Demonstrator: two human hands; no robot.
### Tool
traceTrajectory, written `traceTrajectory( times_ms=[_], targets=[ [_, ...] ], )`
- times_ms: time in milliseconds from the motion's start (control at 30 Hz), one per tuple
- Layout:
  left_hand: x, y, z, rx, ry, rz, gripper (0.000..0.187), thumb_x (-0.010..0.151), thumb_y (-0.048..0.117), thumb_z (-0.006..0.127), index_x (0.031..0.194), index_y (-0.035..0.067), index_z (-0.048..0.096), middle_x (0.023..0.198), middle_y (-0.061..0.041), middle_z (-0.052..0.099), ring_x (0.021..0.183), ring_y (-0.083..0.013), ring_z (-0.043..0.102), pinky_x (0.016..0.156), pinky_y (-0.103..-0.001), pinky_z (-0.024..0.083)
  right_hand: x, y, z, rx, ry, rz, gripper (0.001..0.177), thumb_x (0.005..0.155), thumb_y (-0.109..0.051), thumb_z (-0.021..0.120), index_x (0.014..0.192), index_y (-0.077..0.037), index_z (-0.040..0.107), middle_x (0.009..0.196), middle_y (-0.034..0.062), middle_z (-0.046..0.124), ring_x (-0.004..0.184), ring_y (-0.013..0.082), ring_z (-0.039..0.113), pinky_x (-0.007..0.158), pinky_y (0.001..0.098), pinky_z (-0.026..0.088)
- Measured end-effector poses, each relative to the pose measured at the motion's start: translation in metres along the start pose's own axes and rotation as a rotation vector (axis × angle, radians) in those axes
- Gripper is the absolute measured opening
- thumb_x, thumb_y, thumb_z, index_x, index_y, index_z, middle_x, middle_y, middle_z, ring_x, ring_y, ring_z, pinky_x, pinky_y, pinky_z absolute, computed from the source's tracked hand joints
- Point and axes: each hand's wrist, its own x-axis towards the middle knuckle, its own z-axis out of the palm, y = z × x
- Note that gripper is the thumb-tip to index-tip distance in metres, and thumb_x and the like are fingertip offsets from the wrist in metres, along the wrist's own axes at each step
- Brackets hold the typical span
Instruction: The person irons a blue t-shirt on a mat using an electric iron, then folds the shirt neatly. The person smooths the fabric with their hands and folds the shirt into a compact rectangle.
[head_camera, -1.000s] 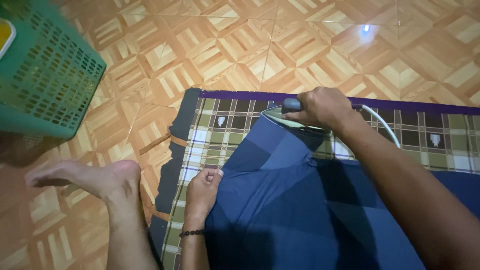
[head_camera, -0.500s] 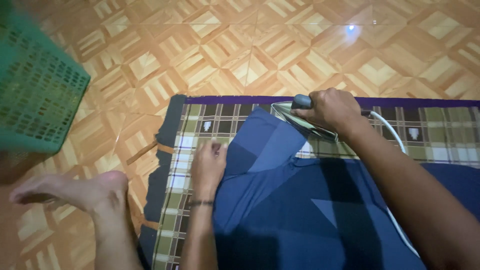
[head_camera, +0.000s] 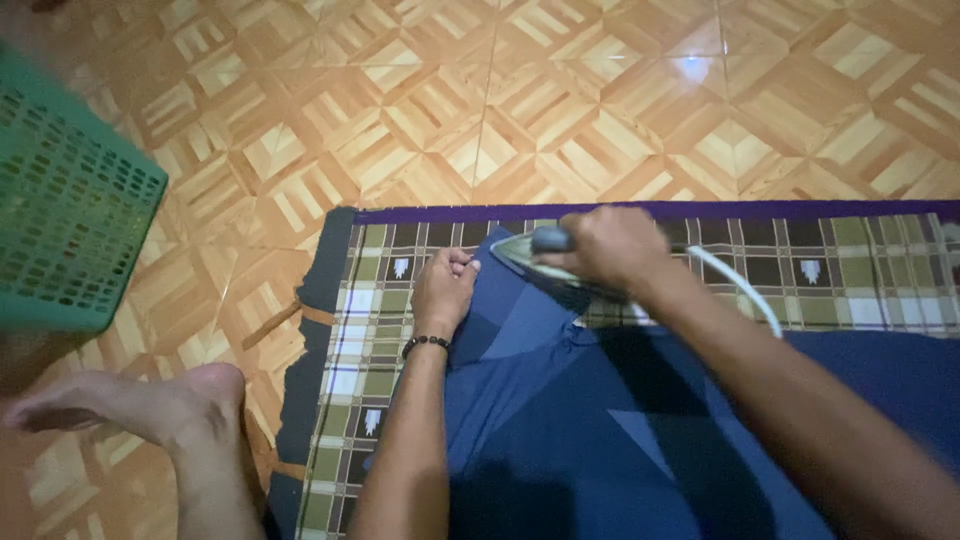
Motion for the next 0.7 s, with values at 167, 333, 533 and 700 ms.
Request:
traceTrajectory(
  times_ms=[167, 333, 533, 700],
  targets=[
    [-0.005, 0.01, -0.001, 0.091, 0.007, 0.015, 0.035, 0.094, 0.053, 0.064, 0.109, 0.022, 0.067, 0.101, 0.0, 0.071, 0.115, -0.0274, 0.067, 0.098, -0.05, 0.052, 0.021, 0.019, 0.033, -0.042, 0.053, 0.011, 0.069, 0.082, -0.083, 0.056, 0.097, -0.018, 0.075, 0.089, 0.0165, 0.078, 0.094, 0.0376, 0.076, 0.079, 0.0493, 0.061],
    [-0.003, 0.029, 0.01, 0.253, 0.04, 0.117, 0.037, 0.096, 0.054, 0.063, 0.115, 0.022, 0.064, 0.103, 0.0, 0.071, 0.117, -0.0268, 0.066, 0.102, -0.054, 0.046, 0.002, 0.046, 0.01, -0.023, 0.032, 0.196, 0.069, 0.082, -0.084, 0.056, 0.098, -0.02, 0.076, 0.092, 0.0154, 0.078, 0.097, 0.0367, 0.076, 0.081, 0.0469, 0.06],
    [0.013, -0.011, 0.001, 0.009, 0.213, 0.137, 0.026, 0.094, 0.035, 0.07, 0.102, 0.011, 0.069, 0.094, -0.014, 0.073, 0.103, -0.0362, 0.07, 0.087, -0.052, 0.055, -0.017, 0.068, -0.001, -0.006, 0.035, 0.26, 0.064, 0.084, -0.076, 0.06, 0.101, -0.017, 0.078, 0.094, 0.0176, 0.078, 0.1, 0.0389, 0.075, 0.084, 0.0467, 0.059],
    [0.012, -0.03, -0.005, -0.137, 0.191, 0.032, 0.03, 0.093, 0.037, 0.07, 0.103, 0.009, 0.072, 0.095, -0.015, 0.073, 0.101, -0.0366, 0.071, 0.086, -0.05, 0.055, -0.029, 0.044, -0.025, 0.039, 0.001, 0.047, 0.055, 0.087, -0.063, 0.068, 0.101, -0.011, 0.078, 0.09, 0.0202, 0.079, 0.093, 0.041, 0.076, 0.083, 0.0506, 0.06]
  ],
)
